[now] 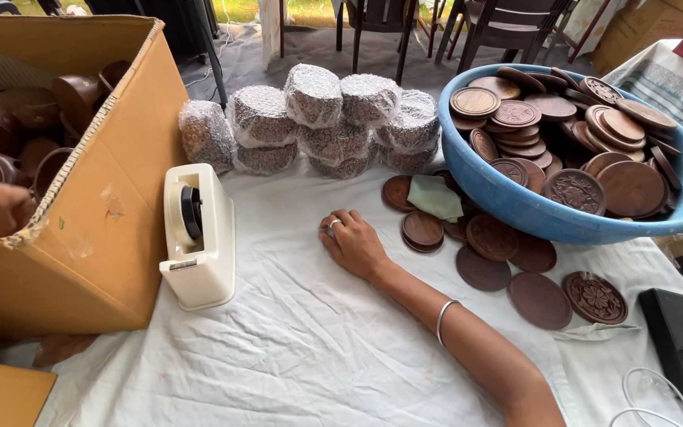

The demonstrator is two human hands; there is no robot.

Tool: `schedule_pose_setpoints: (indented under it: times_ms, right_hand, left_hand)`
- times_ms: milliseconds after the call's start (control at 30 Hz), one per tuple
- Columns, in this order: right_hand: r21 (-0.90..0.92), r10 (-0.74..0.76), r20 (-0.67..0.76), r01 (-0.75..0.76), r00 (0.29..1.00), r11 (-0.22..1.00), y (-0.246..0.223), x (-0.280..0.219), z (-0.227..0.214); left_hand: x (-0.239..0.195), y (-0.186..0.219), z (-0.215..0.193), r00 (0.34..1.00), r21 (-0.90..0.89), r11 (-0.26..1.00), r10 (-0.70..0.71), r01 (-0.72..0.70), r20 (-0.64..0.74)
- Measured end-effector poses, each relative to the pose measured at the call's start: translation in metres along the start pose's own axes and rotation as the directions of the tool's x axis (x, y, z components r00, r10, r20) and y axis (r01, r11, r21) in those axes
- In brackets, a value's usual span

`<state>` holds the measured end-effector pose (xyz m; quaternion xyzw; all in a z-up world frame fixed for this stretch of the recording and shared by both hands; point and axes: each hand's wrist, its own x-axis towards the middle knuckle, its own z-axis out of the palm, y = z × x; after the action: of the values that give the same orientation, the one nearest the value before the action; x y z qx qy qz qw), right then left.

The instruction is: The person sits at a table and uses a small green pad to rub the interior and exterior surfaces of a brown wooden bowl. The person rotates the bowl and continues rubbing until the end of the clip.

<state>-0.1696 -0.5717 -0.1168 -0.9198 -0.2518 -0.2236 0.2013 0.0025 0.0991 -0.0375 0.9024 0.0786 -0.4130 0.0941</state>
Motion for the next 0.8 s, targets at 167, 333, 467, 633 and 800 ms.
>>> schedule_pose_setpoints:
  times_ms: [167, 333, 467, 633, 800]
  right_hand:
    - [0.002, 0.007, -0.003, -0.007, 1.000, 1.000, -0.003, 0.001, 0.000]
    - [-0.003, -0.006, -0.008, 0.006, 1.000, 1.000, -0.004, 0.001, 0.000]
    - [0.002, -0.009, -0.028, 0.009, 1.000, 1.000, -0.008, 0.001, -0.006]
    - [0.000, 0.003, -0.019, -0.003, 1.000, 1.000, -0.003, 0.001, 0.000]
    - [0.050, -0.023, -0.137, 0.030, 0.990, 0.998, 0.010, -0.002, 0.004]
  left_hand:
    - [0.015, 0.010, -0.046, 0.976, 0.094, 0.981, 0.179, -0.168, -0.123]
    - [-0.052, 0.025, -0.101, 0.892, 0.268, 0.952, 0.248, -0.152, -0.377]
    - [-0.042, 0.024, -0.154, 0.488, 0.592, 0.795, 0.571, -0.129, -0.660]
    - [-0.230, 0.256, -0.019, 0.212, 0.573, 0.806, 0.540, 0.147, -0.814]
    - [-0.266, 0.388, 0.071, 0.255, 0.431, 0.882, 0.469, -0.192, -0.846]
